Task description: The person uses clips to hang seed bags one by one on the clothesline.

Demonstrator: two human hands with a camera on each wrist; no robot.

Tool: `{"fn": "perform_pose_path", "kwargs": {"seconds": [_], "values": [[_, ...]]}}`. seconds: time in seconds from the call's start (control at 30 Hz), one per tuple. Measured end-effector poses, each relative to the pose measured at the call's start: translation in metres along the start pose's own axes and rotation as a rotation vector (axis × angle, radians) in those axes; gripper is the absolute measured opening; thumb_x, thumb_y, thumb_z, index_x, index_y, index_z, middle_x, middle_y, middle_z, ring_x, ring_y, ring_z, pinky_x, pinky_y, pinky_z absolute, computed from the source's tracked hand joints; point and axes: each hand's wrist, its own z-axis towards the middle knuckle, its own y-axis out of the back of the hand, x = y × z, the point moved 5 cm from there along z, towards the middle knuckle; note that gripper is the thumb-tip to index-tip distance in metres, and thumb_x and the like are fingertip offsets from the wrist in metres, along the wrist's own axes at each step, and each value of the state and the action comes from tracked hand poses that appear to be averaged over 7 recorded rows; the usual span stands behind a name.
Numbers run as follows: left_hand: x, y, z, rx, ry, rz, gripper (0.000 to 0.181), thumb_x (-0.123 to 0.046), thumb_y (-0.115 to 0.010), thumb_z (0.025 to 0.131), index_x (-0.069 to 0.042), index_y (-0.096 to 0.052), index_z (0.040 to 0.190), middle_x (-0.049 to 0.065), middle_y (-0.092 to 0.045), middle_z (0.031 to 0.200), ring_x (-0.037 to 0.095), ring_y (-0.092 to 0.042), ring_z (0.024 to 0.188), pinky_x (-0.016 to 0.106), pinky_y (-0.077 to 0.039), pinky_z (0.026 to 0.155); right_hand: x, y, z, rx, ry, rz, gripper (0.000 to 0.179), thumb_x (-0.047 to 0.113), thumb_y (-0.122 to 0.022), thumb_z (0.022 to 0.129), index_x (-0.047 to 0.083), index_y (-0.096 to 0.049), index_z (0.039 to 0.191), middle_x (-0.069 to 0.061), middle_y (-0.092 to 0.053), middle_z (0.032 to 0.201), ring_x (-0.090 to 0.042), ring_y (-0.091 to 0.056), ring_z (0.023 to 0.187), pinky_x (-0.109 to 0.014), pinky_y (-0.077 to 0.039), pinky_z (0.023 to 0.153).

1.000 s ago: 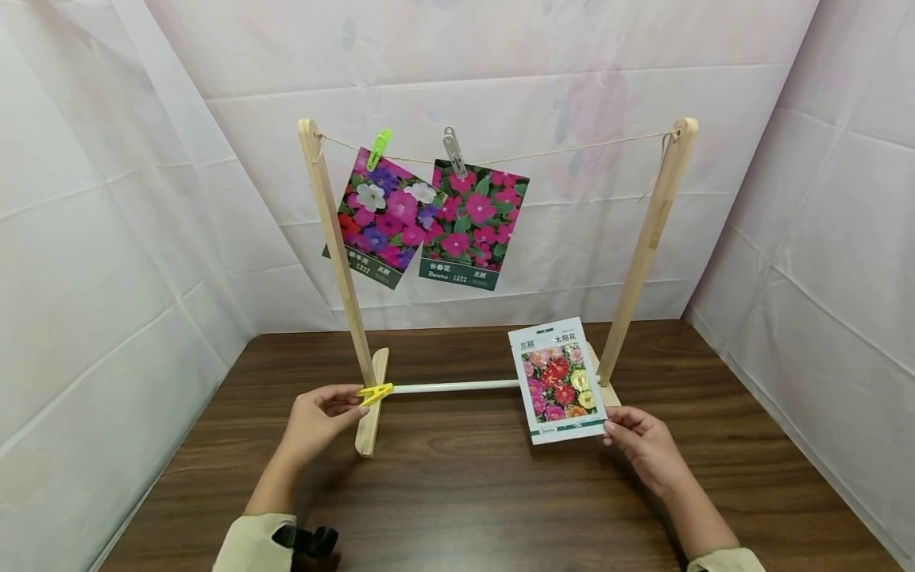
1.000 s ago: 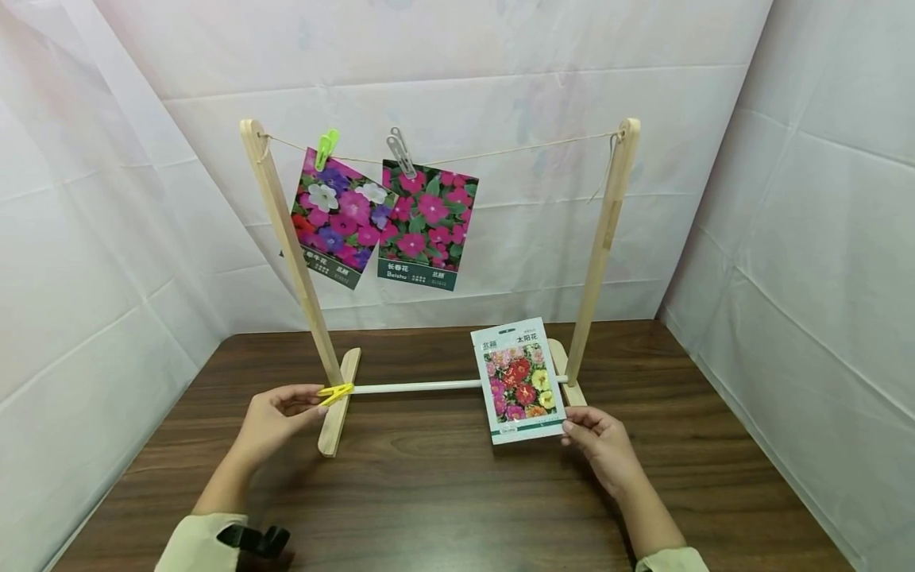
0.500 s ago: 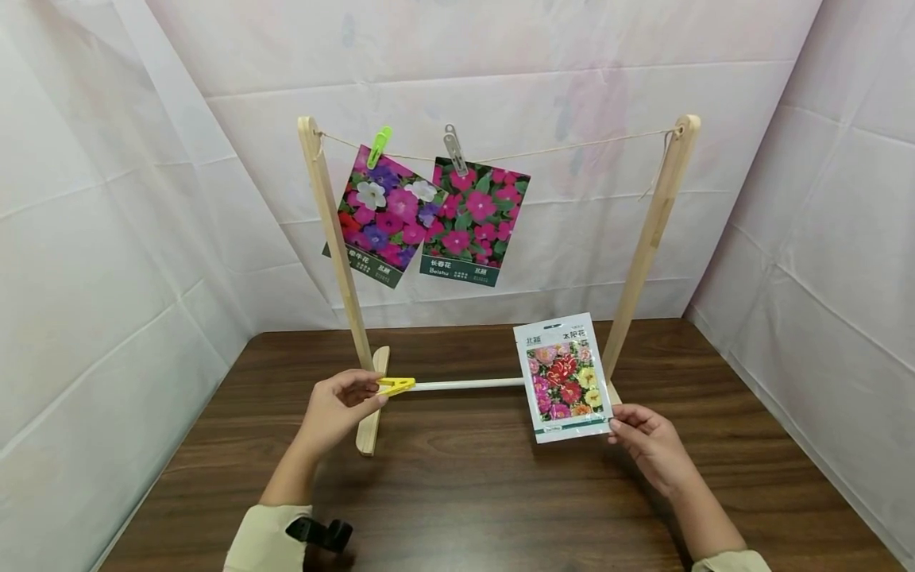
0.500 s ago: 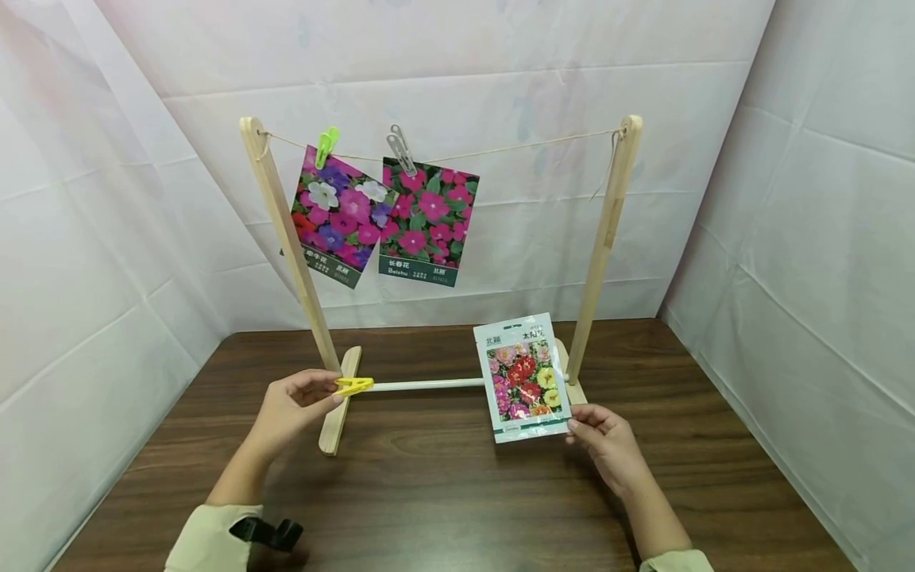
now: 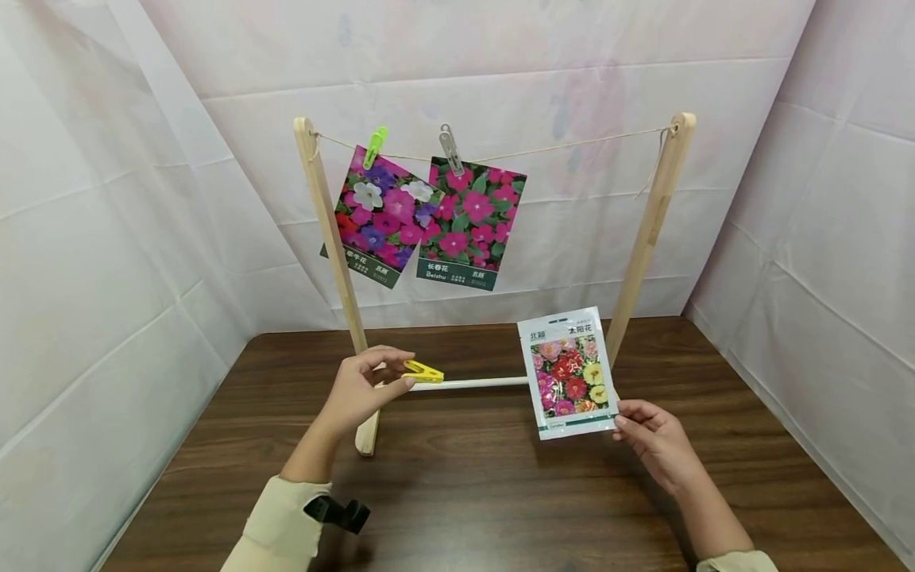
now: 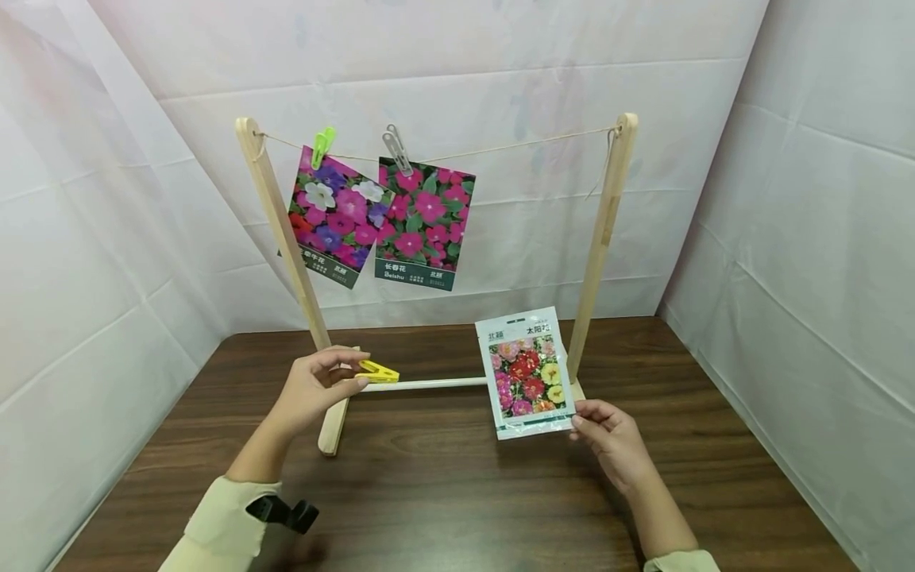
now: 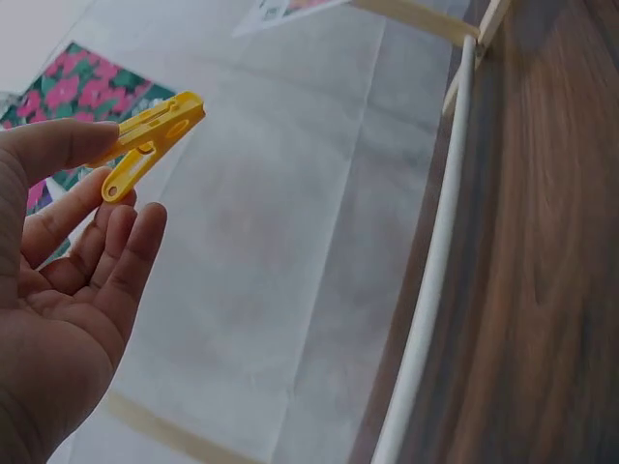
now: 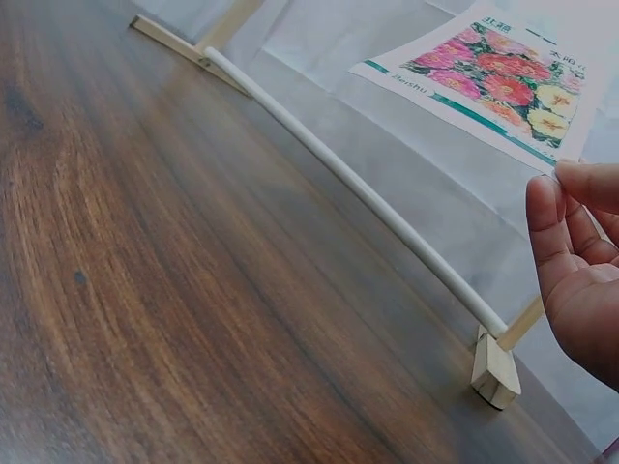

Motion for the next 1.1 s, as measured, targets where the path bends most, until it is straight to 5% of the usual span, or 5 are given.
{"fn": "perform_pose_path", "kwargs": {"seconds": [0.63, 1.1], "values": [[-0.025, -0.045, 0.044, 0.098, -0.073, -0.140, 0.030, 0.007, -0.075, 0.080, 0.008, -0.068, 0.109, 0.021, -0.065, 0.107, 0.024, -0.068, 0.090, 0.035, -0.058, 0.080, 0.014, 0.003, -0.002, -0.011, 0.059, -0.002, 0.030, -0.014, -0.048, 0.096, 0.005, -0.069, 0.101, -0.004, -0.066, 0.091, -0.012, -0.064, 0.078, -0.023, -0.057, 0.070], [-0.043, -0.061, 0.073, 0.134, -0.155, -0.093, 0.032, 0.004, -0.076, 0.080, 0.006, -0.069, 0.111, 0.019, -0.065, 0.107, 0.022, -0.067, 0.088, 0.033, -0.058, 0.078, 0.028, 0.004, 0.003, -0.024, 0.130, 0.035, 0.033, -0.017, -0.046, 0.095, 0.005, -0.070, 0.100, -0.005, -0.066, 0.091, -0.012, -0.064, 0.078, -0.022, -0.056, 0.070]]}}
